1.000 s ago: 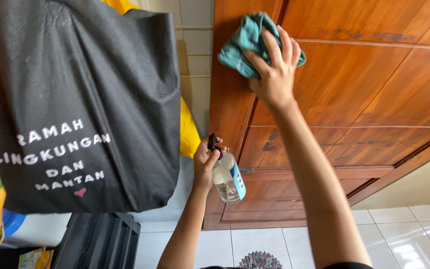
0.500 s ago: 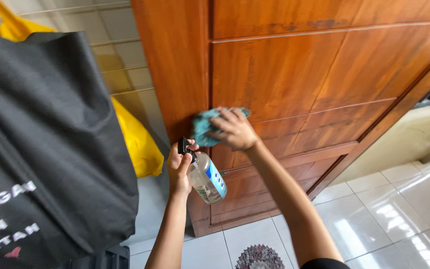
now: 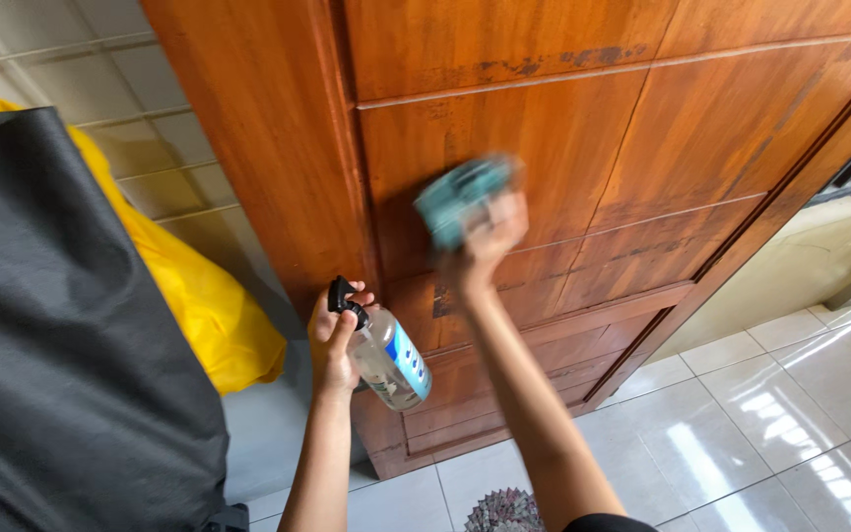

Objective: The person cleans a wooden door by spraying liquid from a bottle onto the surface and wiping it with a cloth by hand.

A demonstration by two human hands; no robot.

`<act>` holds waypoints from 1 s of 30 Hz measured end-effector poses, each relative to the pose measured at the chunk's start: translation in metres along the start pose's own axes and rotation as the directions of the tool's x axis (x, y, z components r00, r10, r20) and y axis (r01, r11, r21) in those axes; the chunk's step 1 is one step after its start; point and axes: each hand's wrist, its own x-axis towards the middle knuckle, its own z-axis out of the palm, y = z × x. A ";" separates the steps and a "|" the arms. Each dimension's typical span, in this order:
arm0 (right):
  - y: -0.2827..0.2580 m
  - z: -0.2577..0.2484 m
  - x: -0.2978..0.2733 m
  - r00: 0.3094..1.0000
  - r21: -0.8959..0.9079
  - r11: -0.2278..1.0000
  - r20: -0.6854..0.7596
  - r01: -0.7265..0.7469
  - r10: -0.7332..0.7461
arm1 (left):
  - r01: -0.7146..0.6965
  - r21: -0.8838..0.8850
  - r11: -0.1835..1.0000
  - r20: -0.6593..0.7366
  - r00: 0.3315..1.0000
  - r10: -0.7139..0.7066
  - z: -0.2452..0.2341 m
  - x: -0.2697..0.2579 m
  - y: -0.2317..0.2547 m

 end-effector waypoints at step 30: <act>0.084 -0.072 -0.041 0.892 0.099 0.952 0.334 0.289 -0.306 | -0.004 0.011 1.000 -0.125 0.992 0.005 0.059 0.006 -0.055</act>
